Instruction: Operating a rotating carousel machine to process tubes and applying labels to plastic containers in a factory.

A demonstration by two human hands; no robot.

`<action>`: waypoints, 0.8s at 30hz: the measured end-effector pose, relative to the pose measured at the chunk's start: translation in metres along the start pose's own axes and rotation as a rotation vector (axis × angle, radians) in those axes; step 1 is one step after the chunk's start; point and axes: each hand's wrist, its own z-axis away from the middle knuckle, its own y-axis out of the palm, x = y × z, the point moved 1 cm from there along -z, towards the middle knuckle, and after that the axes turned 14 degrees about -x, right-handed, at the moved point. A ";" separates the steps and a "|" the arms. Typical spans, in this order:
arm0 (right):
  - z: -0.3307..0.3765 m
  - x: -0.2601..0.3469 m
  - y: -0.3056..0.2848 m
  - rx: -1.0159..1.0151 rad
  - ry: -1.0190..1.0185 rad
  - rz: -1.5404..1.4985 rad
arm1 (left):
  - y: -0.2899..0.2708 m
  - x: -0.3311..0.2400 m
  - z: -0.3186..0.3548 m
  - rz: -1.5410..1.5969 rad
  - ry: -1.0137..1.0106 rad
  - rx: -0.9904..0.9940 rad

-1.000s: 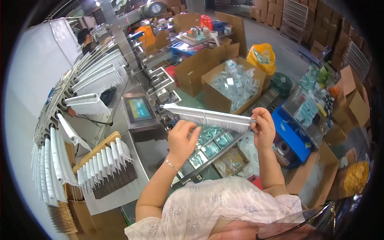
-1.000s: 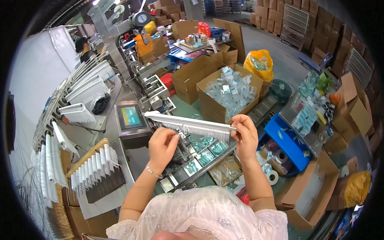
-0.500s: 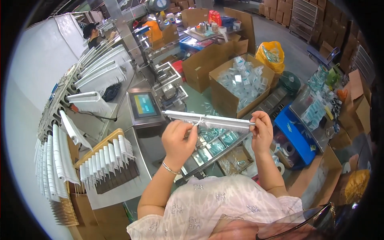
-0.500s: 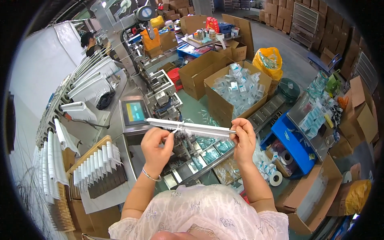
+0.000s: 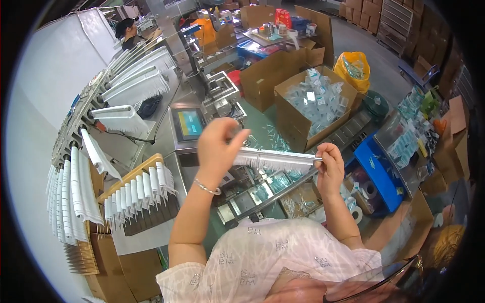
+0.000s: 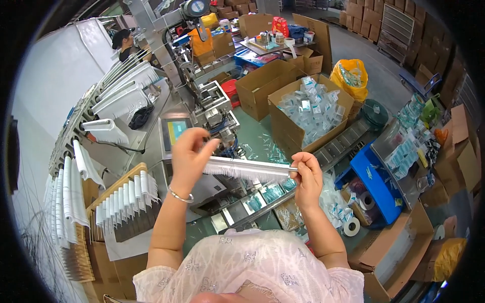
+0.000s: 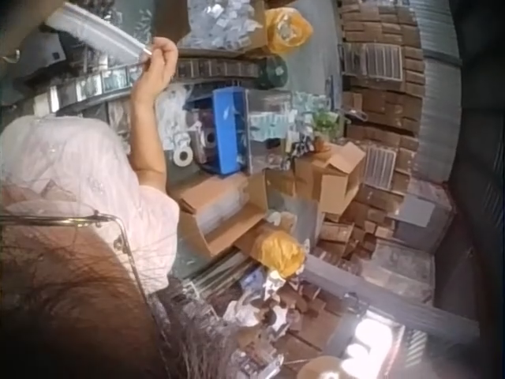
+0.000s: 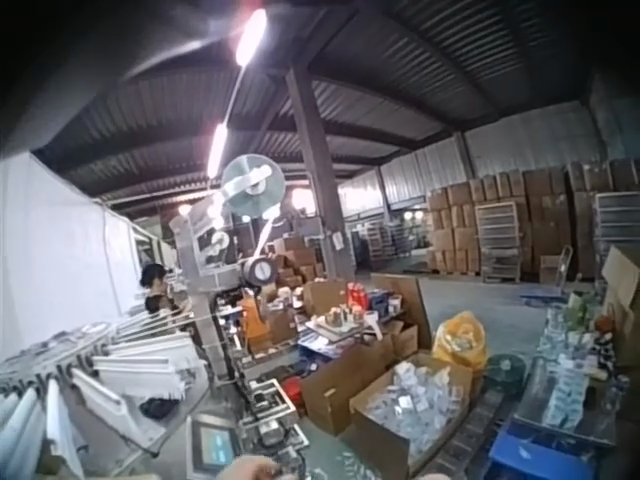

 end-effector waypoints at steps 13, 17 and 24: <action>-0.041 0.000 0.002 0.011 -0.066 -0.071 | -0.020 0.069 0.011 0.459 -0.611 0.120; -0.042 -0.005 -0.011 0.006 -0.092 -0.091 | -0.023 0.065 0.023 0.636 -0.716 0.081; -0.043 -0.026 0.008 0.036 -0.025 -0.084 | -0.041 0.076 0.037 0.607 -0.563 -0.034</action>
